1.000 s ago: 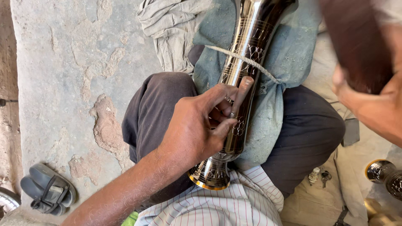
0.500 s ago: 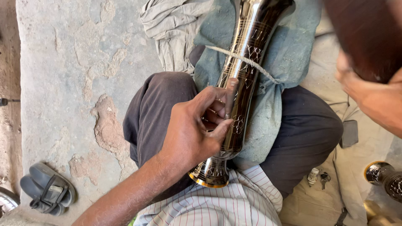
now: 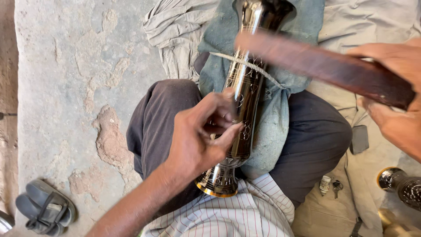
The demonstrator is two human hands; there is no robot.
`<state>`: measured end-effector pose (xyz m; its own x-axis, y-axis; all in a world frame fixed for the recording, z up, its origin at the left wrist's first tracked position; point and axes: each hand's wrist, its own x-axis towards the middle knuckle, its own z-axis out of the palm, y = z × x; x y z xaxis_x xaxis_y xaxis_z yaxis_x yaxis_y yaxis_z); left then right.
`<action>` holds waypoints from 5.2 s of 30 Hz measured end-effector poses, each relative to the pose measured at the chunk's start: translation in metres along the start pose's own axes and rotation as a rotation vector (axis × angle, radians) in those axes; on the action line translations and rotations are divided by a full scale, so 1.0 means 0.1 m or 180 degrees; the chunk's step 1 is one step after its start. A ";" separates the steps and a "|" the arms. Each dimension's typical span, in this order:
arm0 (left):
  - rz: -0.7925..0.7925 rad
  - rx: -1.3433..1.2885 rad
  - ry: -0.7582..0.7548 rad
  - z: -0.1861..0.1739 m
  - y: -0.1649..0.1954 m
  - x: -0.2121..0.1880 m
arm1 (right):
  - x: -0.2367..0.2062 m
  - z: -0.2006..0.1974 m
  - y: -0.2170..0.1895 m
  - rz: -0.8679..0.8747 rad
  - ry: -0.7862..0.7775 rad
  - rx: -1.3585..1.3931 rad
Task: The person sits on the floor and uses a metal chisel and wooden mallet to engrave floral patterns onto a silver-colored metal vase. The vase is secured with a cloth and rope on the person's lap. The person repeatedly taps the chisel with the mallet to create decorative lines.
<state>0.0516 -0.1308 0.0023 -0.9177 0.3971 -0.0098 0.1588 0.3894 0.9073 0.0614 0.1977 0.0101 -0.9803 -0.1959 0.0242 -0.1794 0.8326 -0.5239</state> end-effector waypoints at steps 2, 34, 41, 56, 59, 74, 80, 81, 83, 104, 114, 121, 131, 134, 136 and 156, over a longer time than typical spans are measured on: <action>0.0277 -0.0023 -0.0559 -0.06 0.01 0.09 | -0.13 0.12 -0.05 0.0425 0.0019 0.0490; 0.1083 0.0332 -0.2069 0.03 0.06 0.67 | -2.01 1.75 -0.32 0.2731 0.1205 0.2924; -0.0045 0.0030 -0.1035 -0.07 0.08 0.13 | -1.61 1.21 -0.05 0.1671 0.1608 0.3188; -0.0264 0.0012 -0.0429 0.07 0.17 0.01 | -0.43 0.50 0.51 0.0819 -0.0073 0.0078; -0.0382 0.0149 -0.0586 0.07 0.22 0.06 | -0.36 0.40 0.42 0.0817 -0.0199 0.0364; 0.0000 0.1069 -0.1736 0.12 0.25 0.42 | -1.31 0.91 0.17 0.1751 0.0025 0.2000; 0.0682 0.1120 -0.2130 0.18 0.19 0.48 | -1.67 1.26 -0.16 0.2223 0.0705 0.1778; 0.0809 0.1095 -0.2156 0.19 0.18 0.50 | -1.73 1.34 -0.22 0.2429 0.0893 0.1791; 0.0578 0.1070 -0.2442 0.23 0.17 0.52 | -1.87 1.44 -0.34 0.2469 0.1188 0.1987; 0.0804 0.1511 -0.3511 0.58 0.18 0.88 | -2.54 2.13 -0.27 0.3145 0.1032 0.2360; 0.0814 0.2007 -0.3627 0.71 0.18 0.90 | -2.47 2.16 -0.51 0.3365 0.1242 0.1984; 0.0724 0.2072 -0.3856 0.69 0.24 0.90 | -2.40 2.14 -0.65 0.2980 0.1841 0.2063; 0.0959 0.2319 -0.4057 0.74 0.33 0.84 | -2.51 2.20 -0.60 0.2707 0.1661 0.1694; 0.1148 0.2056 -0.3726 0.71 0.31 0.82 | -2.51 2.18 -0.58 0.2864 0.1410 0.1365; 0.1035 0.1952 -0.3555 0.63 0.28 0.80 | -2.47 2.15 -0.57 0.2551 0.1959 0.2333; 0.0503 0.1538 -0.2091 0.25 0.30 0.51 | -1.67 1.21 -0.24 0.2419 0.0727 0.2003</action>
<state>0.0186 -0.0779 0.0187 -0.4959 0.8231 -0.2768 0.5444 0.5429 0.6394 0.2396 0.1478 -0.0848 -0.8209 0.4311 -0.3746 0.5101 0.2583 -0.8204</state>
